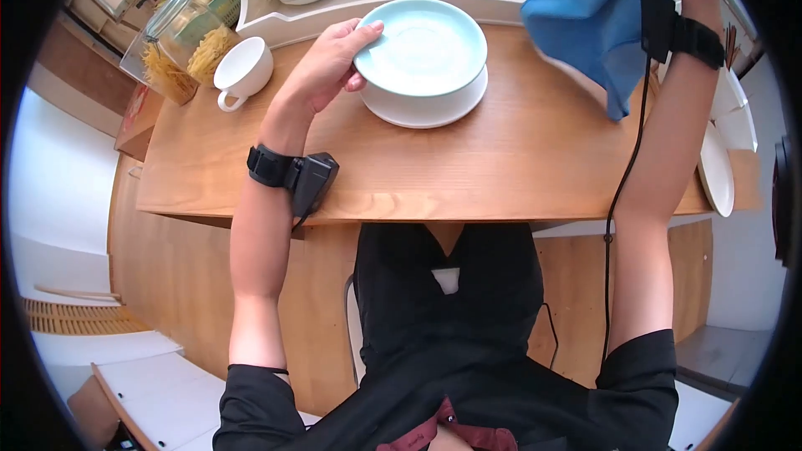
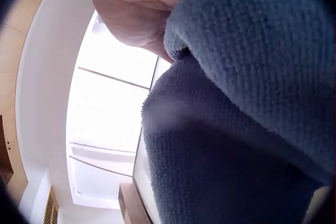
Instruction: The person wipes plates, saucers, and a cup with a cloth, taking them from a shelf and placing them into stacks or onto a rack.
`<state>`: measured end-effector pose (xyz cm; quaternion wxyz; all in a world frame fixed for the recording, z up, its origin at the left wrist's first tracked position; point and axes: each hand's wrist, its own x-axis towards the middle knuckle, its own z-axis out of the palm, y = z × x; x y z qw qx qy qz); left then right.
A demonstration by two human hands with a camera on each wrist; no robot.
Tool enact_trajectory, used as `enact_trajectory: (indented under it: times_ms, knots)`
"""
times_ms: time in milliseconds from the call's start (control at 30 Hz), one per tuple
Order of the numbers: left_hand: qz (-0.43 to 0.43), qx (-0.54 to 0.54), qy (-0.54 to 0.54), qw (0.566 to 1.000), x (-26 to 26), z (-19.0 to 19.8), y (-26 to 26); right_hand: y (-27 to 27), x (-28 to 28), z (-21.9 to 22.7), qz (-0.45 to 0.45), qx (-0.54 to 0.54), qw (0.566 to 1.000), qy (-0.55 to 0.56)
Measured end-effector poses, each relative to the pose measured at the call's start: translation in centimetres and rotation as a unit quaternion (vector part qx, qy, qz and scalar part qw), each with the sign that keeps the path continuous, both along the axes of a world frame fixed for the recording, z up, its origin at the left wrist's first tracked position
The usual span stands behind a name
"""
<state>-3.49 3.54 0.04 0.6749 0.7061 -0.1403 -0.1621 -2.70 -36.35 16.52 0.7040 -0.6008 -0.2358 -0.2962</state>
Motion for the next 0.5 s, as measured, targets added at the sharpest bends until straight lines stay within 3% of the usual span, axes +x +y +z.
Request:
enact_trajectory:
  times_ms: [100,133,167,233,367,433,500]
  knots:
    - [-0.004,0.028,0.009,1.0,0.1,-0.2,0.1,-0.5,-0.5,0.4,-0.029,0.01,1.0,-0.005]
    - [0.003,0.05,0.01,0.999,0.2,-0.3,0.1,0.4,-1.4,-0.9,0.004,-0.049,0.994,-0.1]
    - [0.01,0.072,0.009,0.997,0.2,-0.3,0.1,-0.1,-1.3,-0.7,0.001,-0.046,0.994,-0.1]
    - [0.006,0.088,0.011,0.996,0.2,-0.1,0.1,-1.4,-0.3,0.0,-0.128,-0.043,0.987,-0.092]
    - [-0.001,0.116,0.011,0.993,0.3,-0.2,0.1,-2.4,-0.3,-0.1,-0.125,-0.047,0.989,-0.071]
    - [-0.005,0.13,0.008,0.991,0.3,-0.1,0.1,0.0,-1.8,-0.6,-0.176,-0.039,0.978,-0.108]
    - [-0.008,0.143,0.005,0.99,0.0,0.1,-0.1,0.1,-1.6,0.3,-0.178,-0.016,0.981,-0.077]
